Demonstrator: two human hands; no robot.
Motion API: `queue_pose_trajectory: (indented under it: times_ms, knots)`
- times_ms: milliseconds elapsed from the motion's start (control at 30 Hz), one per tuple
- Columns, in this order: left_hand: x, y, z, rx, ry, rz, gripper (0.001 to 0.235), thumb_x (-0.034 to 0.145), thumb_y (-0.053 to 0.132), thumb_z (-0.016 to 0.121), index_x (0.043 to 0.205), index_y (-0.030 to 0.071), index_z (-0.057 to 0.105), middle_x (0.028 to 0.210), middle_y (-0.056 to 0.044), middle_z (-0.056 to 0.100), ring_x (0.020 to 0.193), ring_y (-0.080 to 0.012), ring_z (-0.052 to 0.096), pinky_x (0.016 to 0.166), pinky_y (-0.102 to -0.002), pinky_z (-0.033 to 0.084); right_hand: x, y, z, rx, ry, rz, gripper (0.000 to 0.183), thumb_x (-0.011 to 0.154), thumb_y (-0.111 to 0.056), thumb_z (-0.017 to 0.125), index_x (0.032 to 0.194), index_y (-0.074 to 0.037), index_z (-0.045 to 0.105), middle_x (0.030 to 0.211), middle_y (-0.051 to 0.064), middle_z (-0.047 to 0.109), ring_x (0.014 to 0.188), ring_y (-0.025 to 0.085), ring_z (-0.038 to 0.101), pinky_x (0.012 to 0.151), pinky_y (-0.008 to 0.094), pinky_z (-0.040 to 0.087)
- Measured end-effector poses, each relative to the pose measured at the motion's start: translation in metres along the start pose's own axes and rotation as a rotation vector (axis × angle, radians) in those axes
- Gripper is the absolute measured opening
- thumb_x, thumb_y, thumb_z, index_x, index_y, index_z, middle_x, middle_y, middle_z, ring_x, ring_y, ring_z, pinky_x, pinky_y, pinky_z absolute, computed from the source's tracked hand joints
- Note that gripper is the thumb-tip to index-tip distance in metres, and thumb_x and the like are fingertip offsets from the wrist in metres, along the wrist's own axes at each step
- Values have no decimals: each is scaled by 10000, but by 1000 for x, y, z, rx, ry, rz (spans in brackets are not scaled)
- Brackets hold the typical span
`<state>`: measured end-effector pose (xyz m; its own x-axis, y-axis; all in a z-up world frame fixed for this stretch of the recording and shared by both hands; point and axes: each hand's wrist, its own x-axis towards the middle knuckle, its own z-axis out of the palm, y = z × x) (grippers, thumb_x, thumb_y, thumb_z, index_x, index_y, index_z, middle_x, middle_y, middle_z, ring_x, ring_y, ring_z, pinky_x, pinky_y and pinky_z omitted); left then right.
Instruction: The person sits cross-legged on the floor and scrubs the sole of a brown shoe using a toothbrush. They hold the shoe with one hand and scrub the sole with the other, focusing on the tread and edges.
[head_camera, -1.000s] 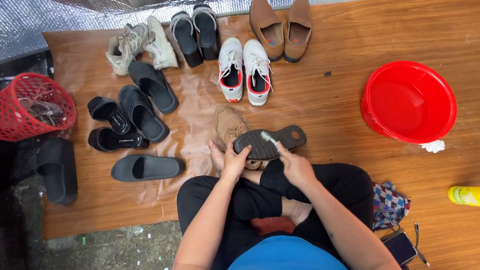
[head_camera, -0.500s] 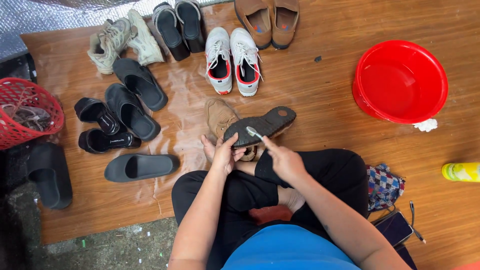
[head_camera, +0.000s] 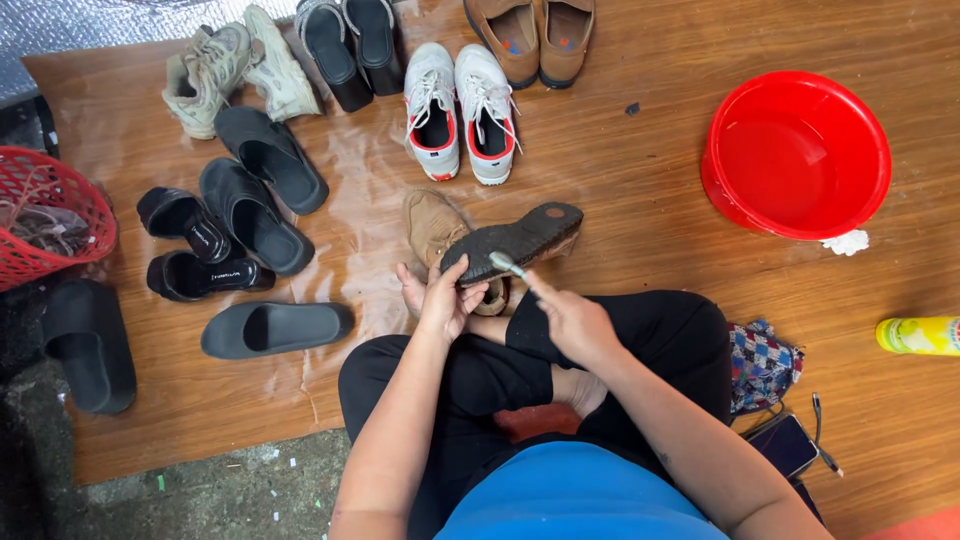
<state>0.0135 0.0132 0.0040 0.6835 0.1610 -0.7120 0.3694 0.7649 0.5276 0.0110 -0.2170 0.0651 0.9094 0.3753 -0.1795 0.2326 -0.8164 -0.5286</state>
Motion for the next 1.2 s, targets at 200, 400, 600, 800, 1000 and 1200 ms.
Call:
queue_pose_trajectory:
  times_ms: [200, 400, 600, 800, 1000, 1200]
  knots:
    - [-3, 0, 3, 22, -1, 20, 511, 902, 280, 791, 1297, 254, 468, 885, -223, 733, 678, -294, 768, 580, -338, 658, 44, 67, -30, -4, -36, 246, 579, 1032, -226, 439, 1570, -431, 376, 1227, 144, 721, 1146, 337, 675, 984, 464, 529]
    - [-2, 0, 4, 2, 4, 9, 480, 903, 275, 793, 1270, 256, 484, 881, -216, 738, 665, -296, 764, 562, -341, 656, 4, -8, -22, 30, -54, -35, 537, 997, -266, 518, 1493, -459, 450, 1118, 177, 746, 1052, 386, 704, 904, 512, 574]
    - [-11, -1, 8, 56, -4, 30, 533, 892, 260, 802, 1314, 248, 477, 877, -216, 735, 661, -298, 762, 558, -327, 657, 21, 25, -23, -27, -53, 88, 597, 1007, -217, 477, 1517, -511, 375, 1134, 202, 729, 1085, 388, 689, 958, 520, 552]
    - [-12, -4, 11, 229, 38, 92, 693, 880, 257, 792, 1450, 194, 403, 851, -182, 721, 638, -267, 758, 541, -300, 644, 22, 21, -56, 5, 1, 124, 536, 987, -178, 488, 1494, -352, 498, 1206, 191, 716, 1103, 439, 665, 990, 555, 515]
    - [-9, -7, 10, 321, 63, 99, 699, 875, 250, 781, 1460, 165, 408, 812, -194, 720, 610, -248, 753, 518, -277, 636, 0, -10, -7, 96, -127, -5, 553, 1003, -216, 516, 1495, -459, 453, 1159, 140, 746, 1082, 362, 699, 940, 478, 573]
    - [-9, -10, 9, 359, 36, 113, 703, 876, 219, 775, 1462, 129, 397, 770, -218, 725, 562, -229, 740, 458, -255, 614, 31, 33, -58, -119, -60, 211, 590, 991, -179, 479, 1507, -461, 439, 1144, 160, 749, 1100, 384, 690, 1000, 516, 536]
